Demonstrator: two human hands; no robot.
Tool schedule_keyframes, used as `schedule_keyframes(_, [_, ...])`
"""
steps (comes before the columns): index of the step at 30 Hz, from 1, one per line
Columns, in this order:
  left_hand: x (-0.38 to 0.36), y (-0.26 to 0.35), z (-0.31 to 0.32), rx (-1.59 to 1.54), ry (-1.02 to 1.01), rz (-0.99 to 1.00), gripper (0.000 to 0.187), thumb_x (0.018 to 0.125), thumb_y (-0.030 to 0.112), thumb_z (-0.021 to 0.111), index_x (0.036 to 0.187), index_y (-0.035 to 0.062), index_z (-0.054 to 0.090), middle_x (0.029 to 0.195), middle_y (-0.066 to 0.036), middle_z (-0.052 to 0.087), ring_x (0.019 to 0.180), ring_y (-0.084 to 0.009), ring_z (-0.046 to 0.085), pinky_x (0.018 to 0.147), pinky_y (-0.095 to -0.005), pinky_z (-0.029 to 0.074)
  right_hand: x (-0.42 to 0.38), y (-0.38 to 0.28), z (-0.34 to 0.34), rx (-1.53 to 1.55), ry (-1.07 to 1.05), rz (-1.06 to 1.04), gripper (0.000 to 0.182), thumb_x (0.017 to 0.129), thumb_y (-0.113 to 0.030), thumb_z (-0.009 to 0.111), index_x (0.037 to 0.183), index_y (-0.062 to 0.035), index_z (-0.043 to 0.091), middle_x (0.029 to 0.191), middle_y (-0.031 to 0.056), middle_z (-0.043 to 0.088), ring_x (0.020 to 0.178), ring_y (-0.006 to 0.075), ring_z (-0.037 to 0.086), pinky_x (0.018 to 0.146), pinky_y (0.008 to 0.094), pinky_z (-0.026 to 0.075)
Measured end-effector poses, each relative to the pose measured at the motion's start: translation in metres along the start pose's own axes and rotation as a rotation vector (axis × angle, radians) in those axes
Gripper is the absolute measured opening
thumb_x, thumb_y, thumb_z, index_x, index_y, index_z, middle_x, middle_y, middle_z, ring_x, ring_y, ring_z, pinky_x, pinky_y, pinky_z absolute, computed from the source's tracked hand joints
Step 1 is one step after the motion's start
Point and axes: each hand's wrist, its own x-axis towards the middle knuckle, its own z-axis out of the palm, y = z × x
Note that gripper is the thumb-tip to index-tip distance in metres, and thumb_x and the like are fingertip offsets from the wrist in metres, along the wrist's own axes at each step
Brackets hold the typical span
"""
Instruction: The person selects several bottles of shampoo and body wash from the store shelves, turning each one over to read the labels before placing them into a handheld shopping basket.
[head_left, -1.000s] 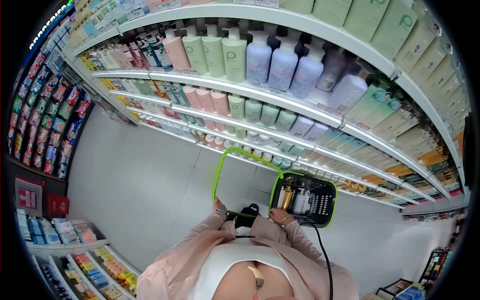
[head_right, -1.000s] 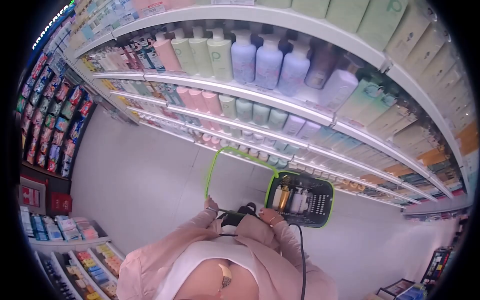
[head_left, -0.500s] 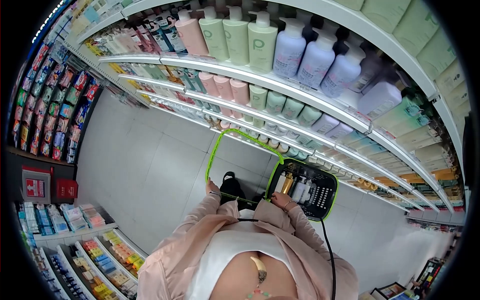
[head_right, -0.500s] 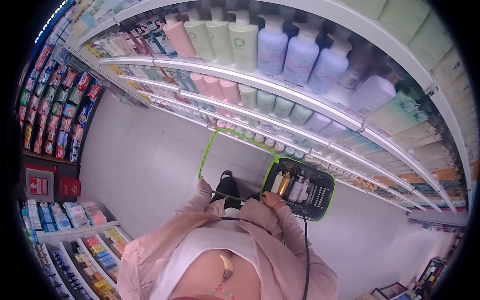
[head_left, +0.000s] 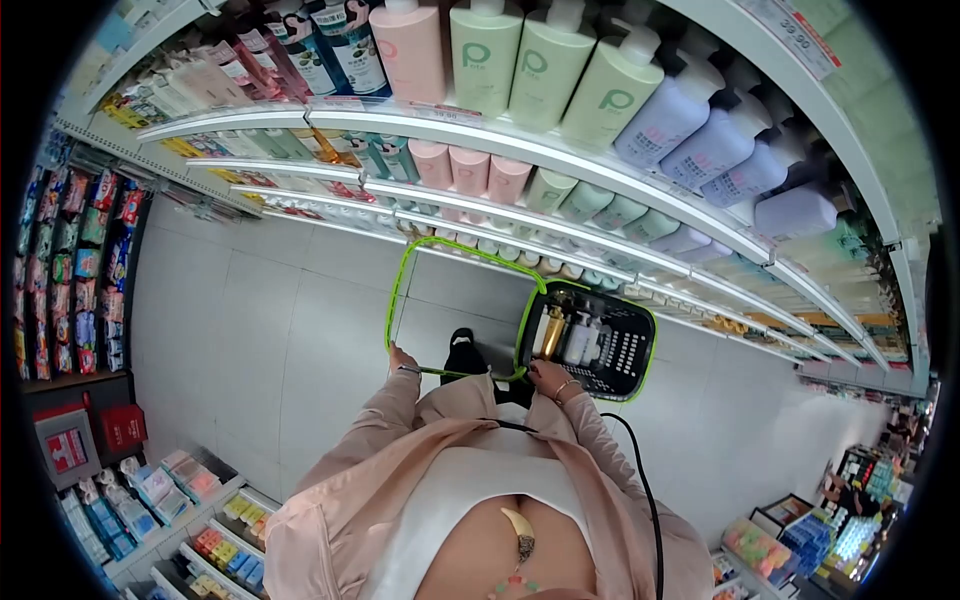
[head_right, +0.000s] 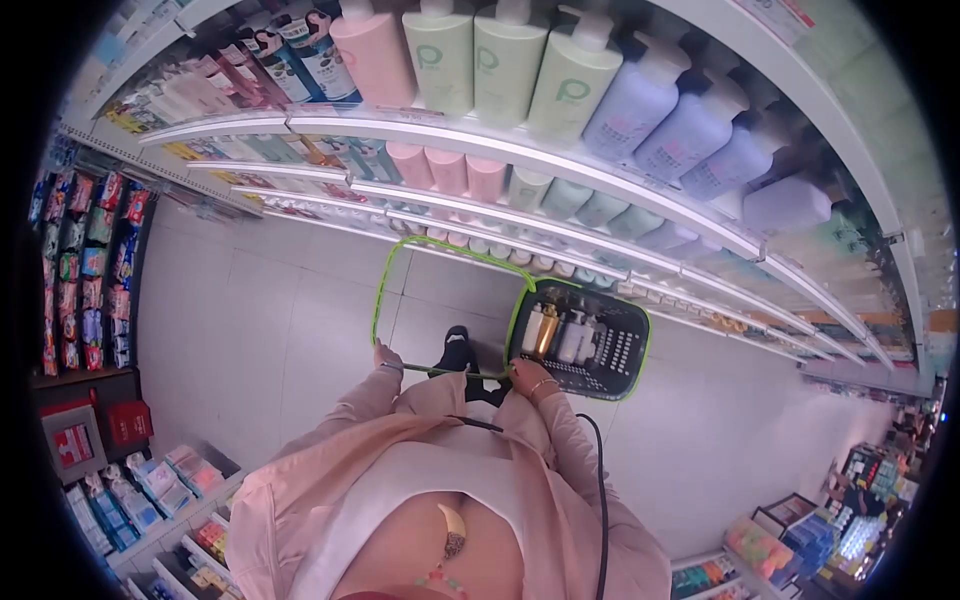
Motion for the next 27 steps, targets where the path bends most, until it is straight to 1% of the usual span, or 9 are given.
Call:
schedule_keyframes(5, [0.025,-0.037,0.02,-0.011,0.052,0.019,0.028,0.084,0.024,0.044,0.103,0.0165,0.063,0.108,-0.004,0.06,0.107,-0.0222,0.05,0.102,-0.0506,0.015,-0.007,-0.023,0.004,0.053,0.017,0.115,0.027,0.083,-0.025,0.049,0.097,-0.0031,0.054,0.092,0.0197,0.059,0.089,0.0354,0.055,0.078,0.0415,0.043])
schedule_keyframes(7, [0.036,-0.051,0.019,0.043,-0.1,0.04,0.033,0.088,0.027,0.039,0.114,0.0167,0.057,0.121,-0.003,0.052,0.115,-0.024,0.044,0.1,-0.0551,0.012,-0.013,-0.021,0.01,0.033,0.016,0.133,0.027,0.082,-0.025,0.05,0.095,-0.0022,0.054,0.091,0.0205,0.058,0.088,0.0363,0.055,0.078,0.0418,0.043])
schedule_keyframes(17, [0.058,-0.078,0.045,-0.18,-0.035,0.028,0.029,0.086,0.027,0.043,0.108,0.0201,0.06,0.115,-0.001,0.056,0.112,-0.0212,0.047,0.102,-0.051,0.013,-0.012,-0.034,0.007,0.018,0.016,0.195,0.026,0.081,-0.024,0.051,0.094,-0.0015,0.055,0.091,0.0204,0.059,0.087,0.0359,0.056,0.077,0.0408,0.044])
schedule_keyframes(19, [0.051,-0.081,0.045,-0.188,-0.115,0.085,0.056,0.065,0.041,0.07,0.113,0.0178,0.055,0.116,-0.003,0.054,0.112,-0.0221,0.046,0.103,-0.0524,0.014,-0.008,-0.036,0.009,-0.002,0.002,0.18,0.027,0.081,-0.024,0.051,0.096,-0.002,0.055,0.092,0.0196,0.059,0.088,0.035,0.056,0.078,0.0404,0.044])
schedule_keyframes(20, [0.056,-0.08,0.051,-0.213,-0.139,0.095,0.07,0.053,0.045,0.077,0.113,0.017,0.054,0.115,-0.003,0.054,0.112,-0.0233,0.045,0.103,-0.0544,0.015,-0.007,-0.036,0.01,-0.001,0.012,0.179,0.027,0.081,-0.024,0.051,0.096,-0.002,0.055,0.092,0.0196,0.059,0.088,0.035,0.056,0.078,0.0404,0.044])
schedule_keyframes(23, [0.044,-0.076,0.05,-0.271,-0.073,0.031,0.054,0.066,0.038,0.069,0.112,0.0136,0.055,0.113,-0.005,0.056,0.11,-0.0215,0.048,0.103,-0.0549,0.014,-0.002,-0.04,0.008,0.026,0.013,0.195,0.027,0.082,-0.024,0.051,0.097,-0.0023,0.055,0.093,0.0193,0.059,0.089,0.0346,0.056,0.079,0.0401,0.043])
schedule_keyframes(24, [0.037,-0.076,0.044,-0.267,-0.064,0.022,0.054,0.066,0.038,0.069,0.112,0.0136,0.055,0.113,-0.005,0.056,0.11,-0.0215,0.048,0.103,-0.0549,0.014,0.001,-0.041,0.005,0.006,0.004,0.178,0.028,0.082,-0.024,0.051,0.098,-0.0023,0.055,0.093,0.0191,0.059,0.089,0.0347,0.056,0.079,0.04,0.043])
schedule_keyframes(26, [0.013,-0.082,0.023,-0.394,-0.063,0.141,0.039,0.078,0.027,0.056,0.112,0.0094,0.054,0.11,-0.009,0.058,0.102,-0.0201,0.055,0.102,-0.0558,0.013,0.002,-0.055,-0.007,0.014,0.017,0.143,0.028,0.082,-0.025,0.051,0.098,-0.0031,0.056,0.092,0.0181,0.06,0.089,0.0343,0.056,0.078,0.0397,0.044])
schedule_keyframes(27, [0.003,-0.085,0.008,-0.39,-0.053,0.131,0.039,0.078,0.027,0.056,0.112,0.0094,0.054,0.11,-0.009,0.058,0.102,-0.0201,0.055,0.102,-0.0558,0.013,0.006,-0.056,-0.012,0.016,0.028,0.132,0.028,0.082,-0.025,0.051,0.098,-0.0031,0.056,0.092,0.0181,0.06,0.089,0.0343,0.056,0.078,0.0397,0.044])
